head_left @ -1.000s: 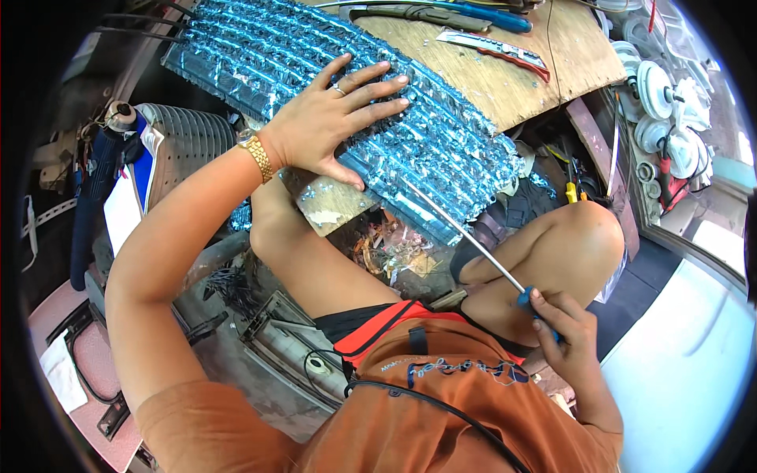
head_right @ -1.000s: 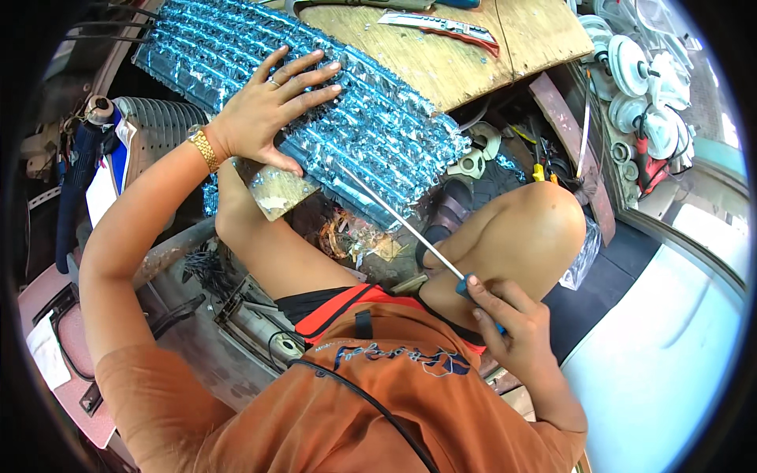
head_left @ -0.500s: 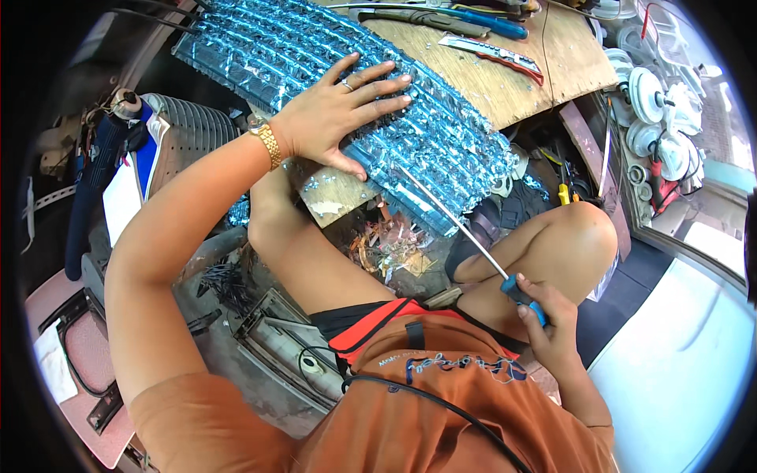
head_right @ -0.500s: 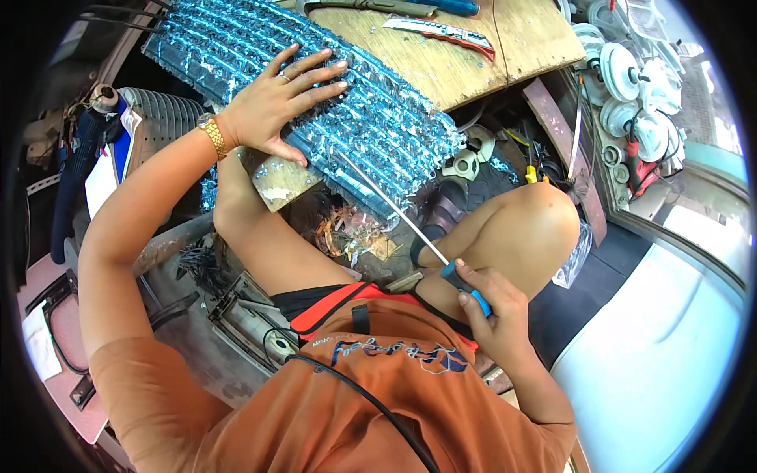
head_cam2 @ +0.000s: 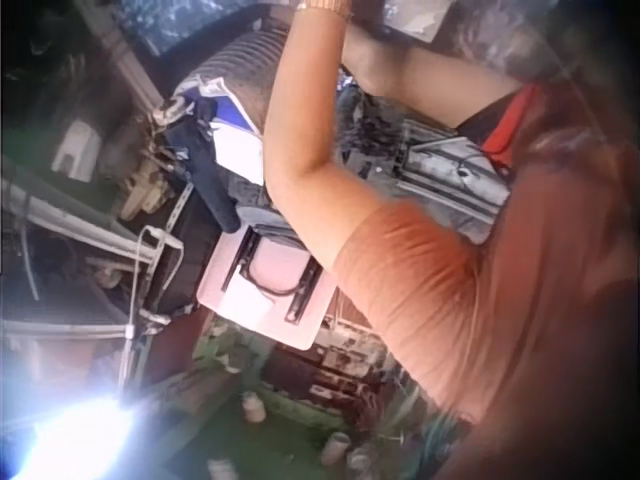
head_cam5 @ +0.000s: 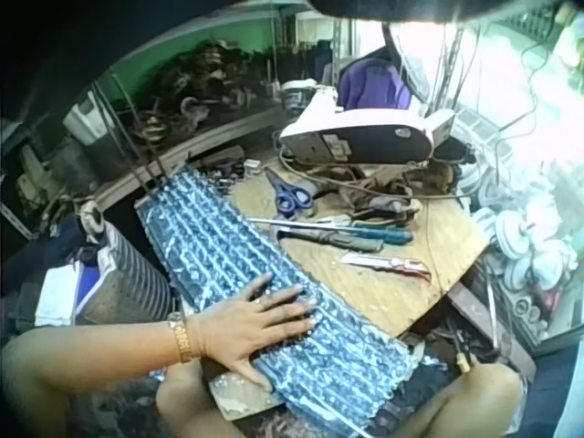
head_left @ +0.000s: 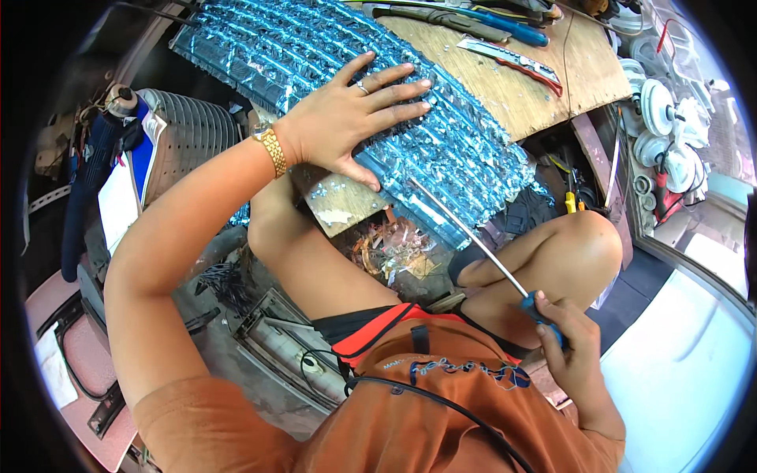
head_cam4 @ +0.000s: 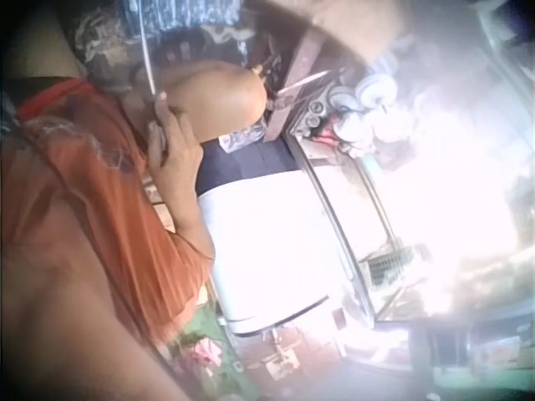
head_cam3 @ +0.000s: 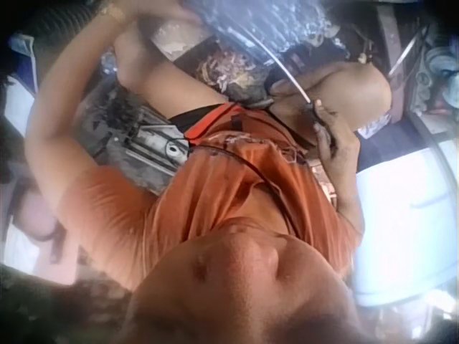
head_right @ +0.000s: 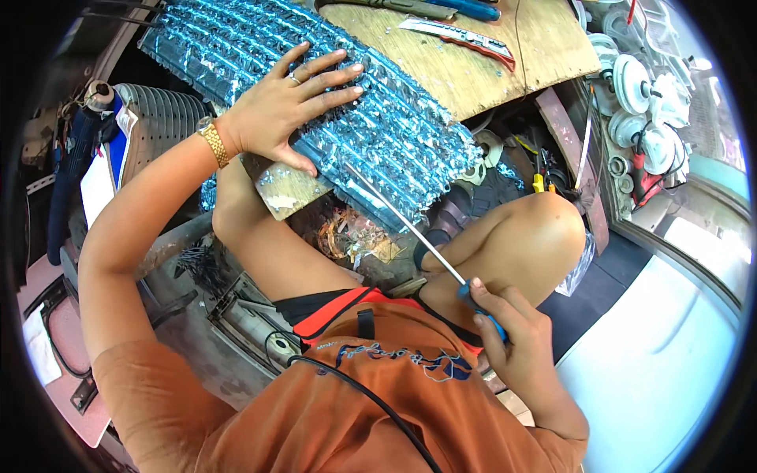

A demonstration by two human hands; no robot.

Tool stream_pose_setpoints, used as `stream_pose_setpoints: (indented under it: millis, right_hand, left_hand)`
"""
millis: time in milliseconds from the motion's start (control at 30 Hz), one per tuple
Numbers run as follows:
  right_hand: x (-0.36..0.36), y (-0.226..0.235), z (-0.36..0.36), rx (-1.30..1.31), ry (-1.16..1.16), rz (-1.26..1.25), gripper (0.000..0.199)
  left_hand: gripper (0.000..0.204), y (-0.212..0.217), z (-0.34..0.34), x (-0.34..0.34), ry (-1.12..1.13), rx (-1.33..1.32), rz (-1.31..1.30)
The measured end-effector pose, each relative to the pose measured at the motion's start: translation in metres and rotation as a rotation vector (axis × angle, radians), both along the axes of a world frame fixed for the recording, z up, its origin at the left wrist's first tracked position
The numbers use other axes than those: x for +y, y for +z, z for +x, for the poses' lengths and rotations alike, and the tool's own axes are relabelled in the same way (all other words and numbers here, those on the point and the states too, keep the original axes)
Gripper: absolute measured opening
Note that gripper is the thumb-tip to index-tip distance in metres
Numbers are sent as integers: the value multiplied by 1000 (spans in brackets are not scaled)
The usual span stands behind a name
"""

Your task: The person uses a screwdriver and hands to pry apart layers of a blue metal heat exchanger or filter component.

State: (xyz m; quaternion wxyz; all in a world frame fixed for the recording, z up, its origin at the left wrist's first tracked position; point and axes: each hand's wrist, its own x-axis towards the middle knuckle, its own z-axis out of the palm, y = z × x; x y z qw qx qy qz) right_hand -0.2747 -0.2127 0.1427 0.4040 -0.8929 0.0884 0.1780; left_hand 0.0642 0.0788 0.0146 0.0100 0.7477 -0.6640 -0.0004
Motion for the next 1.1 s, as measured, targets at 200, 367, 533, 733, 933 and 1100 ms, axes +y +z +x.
stream_pose_setpoints:
  millis: [200,367,533,733,933,1100]
  right_hand:
    - [10,12,20,-15,47,-131,42]
    - [11,-56,-22,-179,-8,-56,41]
    - [-11,-42,-37,-213,-47,14,41]
    - [-14,-27,-53,-158,-4,-31,41]
    - [-18,-33,-63,-246,-40,-34,42]
    - [-14,-25,-53,-109,7,-98,39]
  left_hand:
    - [121,2,0,-8,-8,5,15]
    - [122,0,1,-3,-1,-7,-26]
    - [126,6,4,-5,-12,-44,2]
    - [127,6,2,-2,-10,-55,21]
    - [124,7,2,-6,-10,-3,0]
    - [124,4,1,-5,-3,-4,-1]
